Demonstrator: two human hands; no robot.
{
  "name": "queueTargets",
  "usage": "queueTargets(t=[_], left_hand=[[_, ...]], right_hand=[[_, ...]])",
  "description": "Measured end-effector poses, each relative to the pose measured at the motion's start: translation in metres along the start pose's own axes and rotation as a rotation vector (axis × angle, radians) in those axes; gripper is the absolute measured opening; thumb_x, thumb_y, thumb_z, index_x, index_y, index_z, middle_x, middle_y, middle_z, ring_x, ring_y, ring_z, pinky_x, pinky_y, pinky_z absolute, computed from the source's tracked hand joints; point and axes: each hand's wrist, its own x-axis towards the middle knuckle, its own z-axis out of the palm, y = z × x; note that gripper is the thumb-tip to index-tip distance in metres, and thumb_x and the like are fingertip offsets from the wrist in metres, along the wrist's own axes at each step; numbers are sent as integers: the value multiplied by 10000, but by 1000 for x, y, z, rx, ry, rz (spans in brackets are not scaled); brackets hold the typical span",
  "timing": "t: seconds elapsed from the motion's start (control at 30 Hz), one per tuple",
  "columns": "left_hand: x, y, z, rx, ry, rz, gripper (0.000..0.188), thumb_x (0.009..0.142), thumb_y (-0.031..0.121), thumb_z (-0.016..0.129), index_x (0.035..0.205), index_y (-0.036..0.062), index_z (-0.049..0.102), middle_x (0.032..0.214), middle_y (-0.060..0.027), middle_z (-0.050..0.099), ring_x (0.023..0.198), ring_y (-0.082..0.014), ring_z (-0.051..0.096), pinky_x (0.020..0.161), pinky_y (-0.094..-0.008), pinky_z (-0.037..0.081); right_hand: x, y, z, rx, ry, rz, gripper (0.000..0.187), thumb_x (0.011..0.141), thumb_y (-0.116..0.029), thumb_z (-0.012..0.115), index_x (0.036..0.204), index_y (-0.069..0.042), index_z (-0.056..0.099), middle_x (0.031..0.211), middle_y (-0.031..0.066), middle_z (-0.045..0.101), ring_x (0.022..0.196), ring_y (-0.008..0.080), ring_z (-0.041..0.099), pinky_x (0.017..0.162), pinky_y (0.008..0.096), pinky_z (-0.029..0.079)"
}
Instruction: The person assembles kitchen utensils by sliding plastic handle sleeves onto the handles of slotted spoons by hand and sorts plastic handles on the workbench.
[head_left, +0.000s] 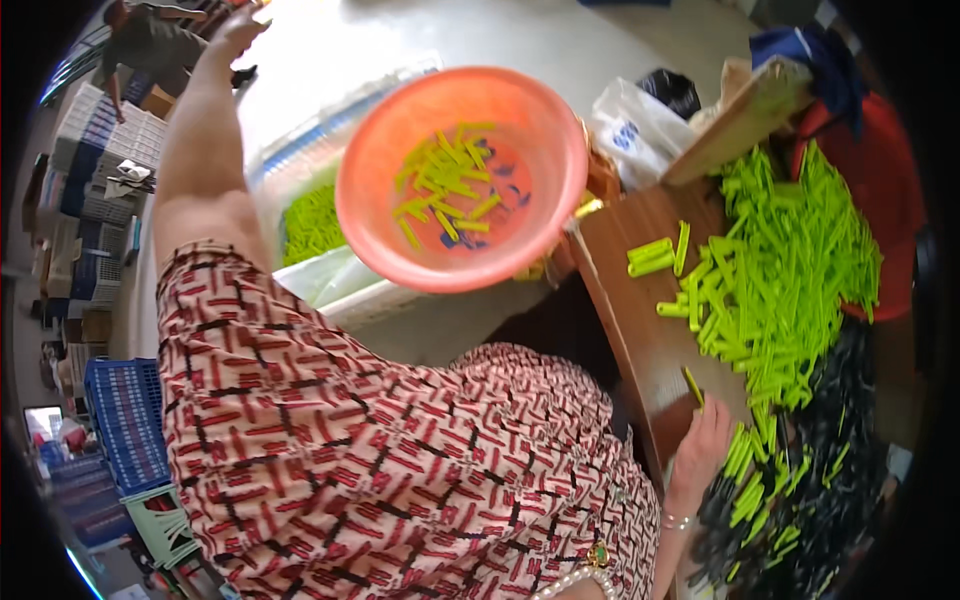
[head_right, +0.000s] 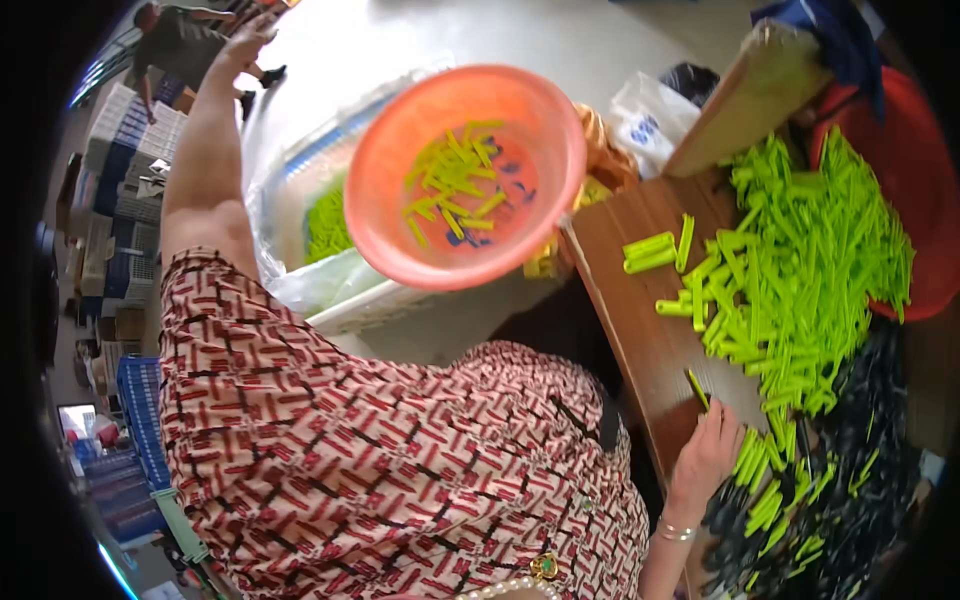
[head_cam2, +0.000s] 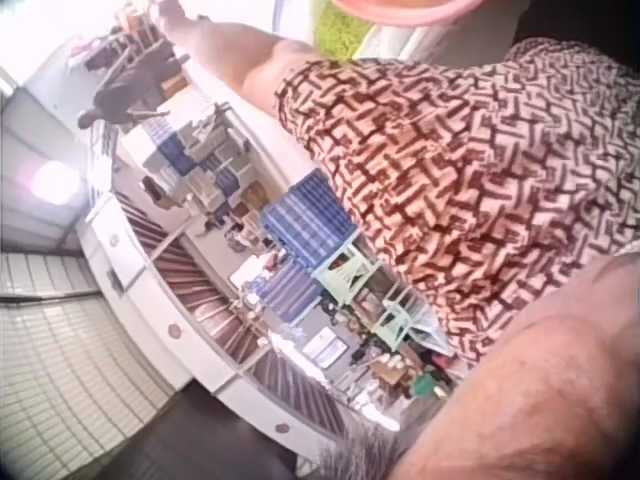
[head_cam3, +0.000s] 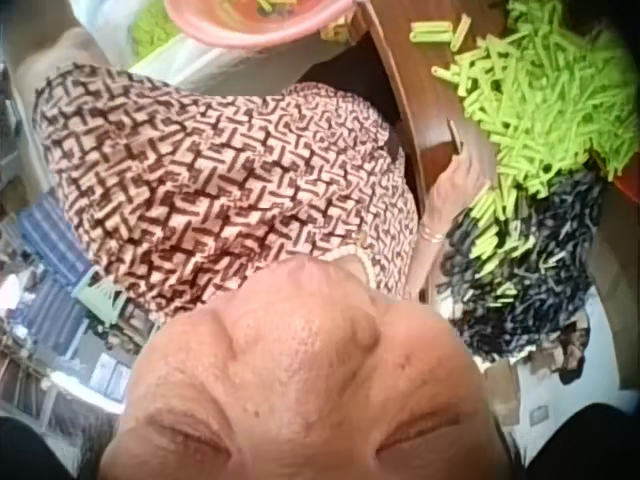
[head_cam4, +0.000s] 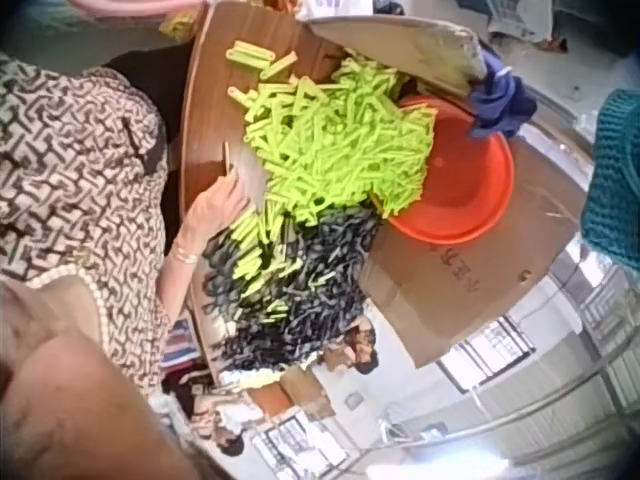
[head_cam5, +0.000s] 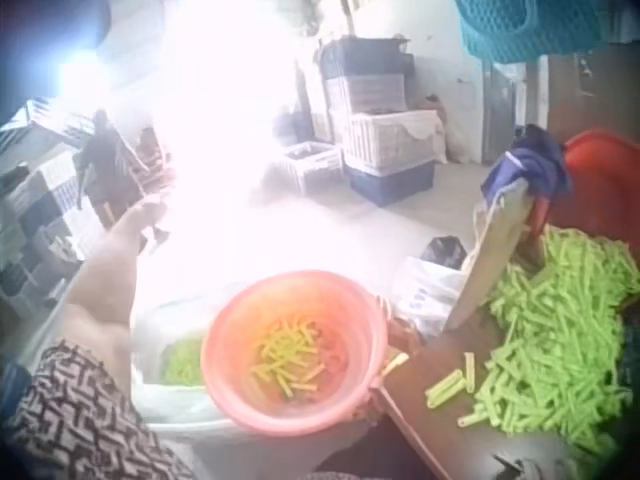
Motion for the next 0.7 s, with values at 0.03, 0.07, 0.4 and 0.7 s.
queueTargets(t=[0.03,0.07,0.4,0.7], left_hand=[[-13,23,13,2,-29,10,557,953,252,703,1476,171,530,1199,-63,687,863,-135,680,574,-308,501],[-30,86,65,-64,-165,75,505,957,252,701,1437,166,568,1178,-51,694,874,-122,672,589,-309,506],[-285,200,204,113,-533,1079,304,946,224,709,1206,66,721,1208,-123,710,1133,-312,656,1011,-430,501],[-470,457,103,-836,-693,1186,222,872,57,742,1090,43,703,998,-92,683,914,-221,658,796,-338,535]], right_hand=[[-2,0,2,5,22,9,309,949,-58,637,1251,11,632,1216,182,631,1064,391,571,936,477,475],[-8,-7,0,-23,39,51,324,942,-66,660,1255,10,632,1216,180,634,1056,387,571,927,476,478],[-27,12,-2,54,51,103,304,954,-97,668,1240,3,651,1241,180,643,1140,402,582,1022,486,464],[-21,-13,-3,315,179,326,395,800,-99,785,1161,-24,644,1167,130,647,1075,350,596,928,426,507]])
